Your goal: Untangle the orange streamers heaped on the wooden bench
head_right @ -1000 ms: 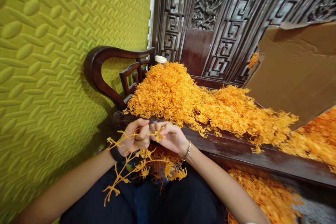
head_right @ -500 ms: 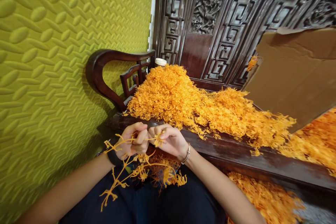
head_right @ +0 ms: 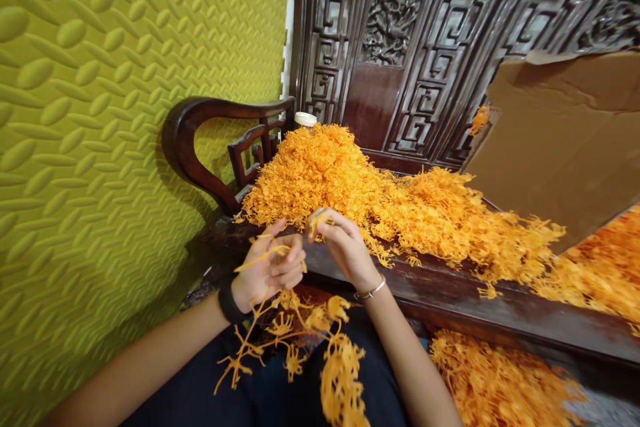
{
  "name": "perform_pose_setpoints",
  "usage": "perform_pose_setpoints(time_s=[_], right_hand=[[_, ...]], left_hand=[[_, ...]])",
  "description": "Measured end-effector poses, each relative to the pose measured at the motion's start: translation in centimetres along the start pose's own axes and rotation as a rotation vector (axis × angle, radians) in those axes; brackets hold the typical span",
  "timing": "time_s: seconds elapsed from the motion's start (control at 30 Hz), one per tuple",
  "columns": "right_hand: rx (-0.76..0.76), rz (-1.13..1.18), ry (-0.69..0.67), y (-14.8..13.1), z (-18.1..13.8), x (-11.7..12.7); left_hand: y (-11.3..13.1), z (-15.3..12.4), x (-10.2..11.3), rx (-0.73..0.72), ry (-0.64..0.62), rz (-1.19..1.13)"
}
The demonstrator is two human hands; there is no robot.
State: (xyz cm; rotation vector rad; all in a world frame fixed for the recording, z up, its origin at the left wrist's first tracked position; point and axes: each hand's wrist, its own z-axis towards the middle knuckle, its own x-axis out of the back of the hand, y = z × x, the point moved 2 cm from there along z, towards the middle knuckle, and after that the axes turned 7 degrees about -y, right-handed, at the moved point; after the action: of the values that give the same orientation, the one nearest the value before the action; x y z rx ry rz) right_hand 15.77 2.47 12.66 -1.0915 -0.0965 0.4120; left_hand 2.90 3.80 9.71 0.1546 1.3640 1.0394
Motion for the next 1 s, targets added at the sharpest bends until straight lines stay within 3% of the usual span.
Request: perform_pose_setpoints(time_s=[0.13, 0.3, 0.47, 0.63, 0.7, 0.77, 0.87, 0.93, 1.0], right_hand=[[-0.069, -0.628, 0.307, 0.8, -0.4, 4.2], [-0.038, -1.105, 0.443, 1.9, -0.1, 9.0], [-0.060, -1.242, 0.418, 3.0, 0.4, 11.6], [-0.043, -1.210, 0.427, 2.0, -0.2, 9.7], [-0.067, -1.043, 0.342, 1.0, -0.6, 7.6], [-0.222, -0.778, 0.080, 0.6, -0.9, 5.0], [-0.340, -0.614, -0.285, 0.6, -1.4, 1.7], [-0.370, -0.525, -0.389, 1.2, -1.5, 0.7], [-0.418, -0.354, -0.404, 2.1, -1.4, 0.4]], left_hand=[[0.3, 0.4, 1.3, -0.032, 0.121, 0.010], [1.4, 0.4, 1.8, -0.132, 0.212, 0.029], [1.6, 0.6, 1.7, -0.176, 0.242, 0.009], [1.7, 0.5, 1.6, -0.214, 0.275, -0.018], [2.0, 0.4, 1.6, -0.231, 0.281, -0.039], [2.2, 0.2, 1.5, -0.240, 0.274, -0.059], [2.6, 0.0, 1.2, -0.259, 0.235, -0.075], [2.7, -0.1, 1.0, -0.274, 0.204, -0.074], [2.8, -0.1, 0.7, -0.274, 0.166, -0.068]])
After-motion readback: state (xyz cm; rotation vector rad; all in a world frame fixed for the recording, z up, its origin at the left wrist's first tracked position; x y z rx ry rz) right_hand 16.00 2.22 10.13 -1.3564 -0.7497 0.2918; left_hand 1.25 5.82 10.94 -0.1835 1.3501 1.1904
